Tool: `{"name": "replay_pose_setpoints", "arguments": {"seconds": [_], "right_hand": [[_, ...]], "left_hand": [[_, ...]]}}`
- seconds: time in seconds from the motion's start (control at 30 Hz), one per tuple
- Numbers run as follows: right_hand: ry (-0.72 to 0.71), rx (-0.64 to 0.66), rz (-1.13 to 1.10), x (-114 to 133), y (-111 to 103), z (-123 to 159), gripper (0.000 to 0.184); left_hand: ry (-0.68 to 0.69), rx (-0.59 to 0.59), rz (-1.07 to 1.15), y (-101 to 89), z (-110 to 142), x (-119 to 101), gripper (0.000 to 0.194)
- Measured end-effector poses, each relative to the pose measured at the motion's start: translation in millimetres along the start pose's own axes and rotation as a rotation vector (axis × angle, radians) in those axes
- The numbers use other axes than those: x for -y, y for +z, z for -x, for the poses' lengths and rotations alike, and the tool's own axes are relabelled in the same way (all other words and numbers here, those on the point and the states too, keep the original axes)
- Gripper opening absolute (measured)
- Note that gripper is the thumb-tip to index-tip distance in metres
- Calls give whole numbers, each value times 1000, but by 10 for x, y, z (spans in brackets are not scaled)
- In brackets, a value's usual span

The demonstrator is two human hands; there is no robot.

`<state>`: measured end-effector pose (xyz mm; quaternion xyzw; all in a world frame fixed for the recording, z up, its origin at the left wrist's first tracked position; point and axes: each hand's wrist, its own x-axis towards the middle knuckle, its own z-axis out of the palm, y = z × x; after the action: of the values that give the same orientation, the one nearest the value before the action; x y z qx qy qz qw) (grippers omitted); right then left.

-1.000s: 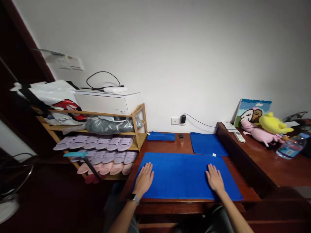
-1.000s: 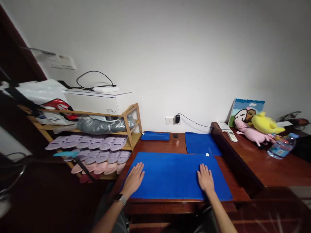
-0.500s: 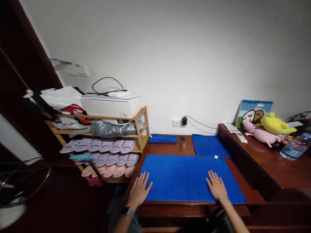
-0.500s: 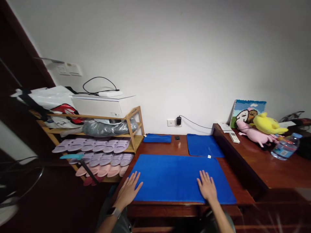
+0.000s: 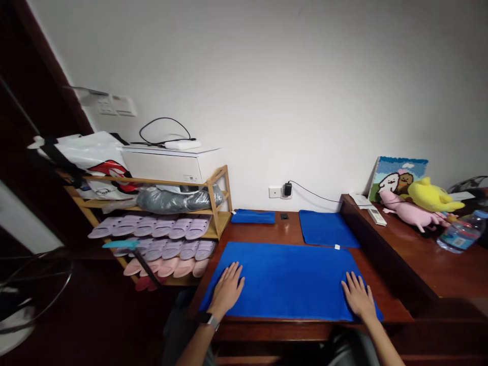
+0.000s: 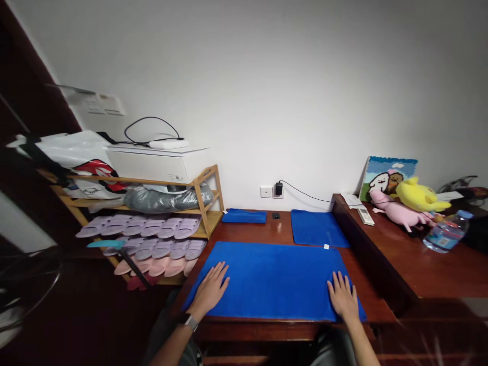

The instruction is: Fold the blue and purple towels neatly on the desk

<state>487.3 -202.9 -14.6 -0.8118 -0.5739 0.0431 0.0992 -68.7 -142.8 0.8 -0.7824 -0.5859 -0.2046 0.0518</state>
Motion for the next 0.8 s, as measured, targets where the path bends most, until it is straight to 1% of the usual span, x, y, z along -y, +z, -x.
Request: {"name": "replay_pose_setpoints", "arguments": {"seconds": [0.03,0.1,0.2,0.27,0.3,0.33,0.37,0.4,0.43,0.47,0.5,0.53,0.6,0.63,0.67,0.7,0.73,0.8], "right_hand": [[-25,-7,15,131,-35,-16,75],[-92,-1,33,497,-103,-56,75],[-220,45,-3,1233,-156,-135,71],[-317,92,-45,1694,-140,-210,69],[-351,122,-61,1863,-118,-257,68],[-368,153,-69,1971,-91,-312,68],[-369,177,-68,2004,-61,-376,68],[-355,192,-60,1959,-34,-448,69],[-327,195,-49,1836,-13,-527,69],[-284,188,-36,1644,-2,-611,70],[-229,173,-25,1398,-1,-695,71],[-166,153,-15,1121,-11,-777,73],[-26,118,7,563,-46,-916,75],[31,106,20,323,-63,-968,76],[57,107,24,128,-72,-1007,77],[72,106,27,-16,-74,-1032,79],[79,105,25,-111,-69,-1046,80],[81,93,19,-184,-52,-1055,81]], "left_hand": [[29,-4,29,13,-124,-109,56],[83,13,80,64,-394,-365,54],[155,93,123,211,-797,-811,53],[181,160,125,337,-1010,-1037,55],[176,192,117,396,-1091,-1085,56],[151,219,101,444,-1154,-1071,57],[100,238,77,478,-1198,-991,58],[28,246,45,495,-1224,-843,59],[-55,243,10,495,-1231,-636,61],[-150,233,-27,481,-1222,-386,63],[-226,214,-61,456,-1197,-111,64],[-267,197,-84,425,-1160,165,66],[-299,196,-104,363,-1062,642,69],[-294,193,-99,338,-1013,814,69],[-283,186,-92,320,-969,932,69],[-270,172,-84,310,-935,999,68],[-260,154,-80,307,-912,1023,68],[-258,130,-88,310,-898,989,67]]}}
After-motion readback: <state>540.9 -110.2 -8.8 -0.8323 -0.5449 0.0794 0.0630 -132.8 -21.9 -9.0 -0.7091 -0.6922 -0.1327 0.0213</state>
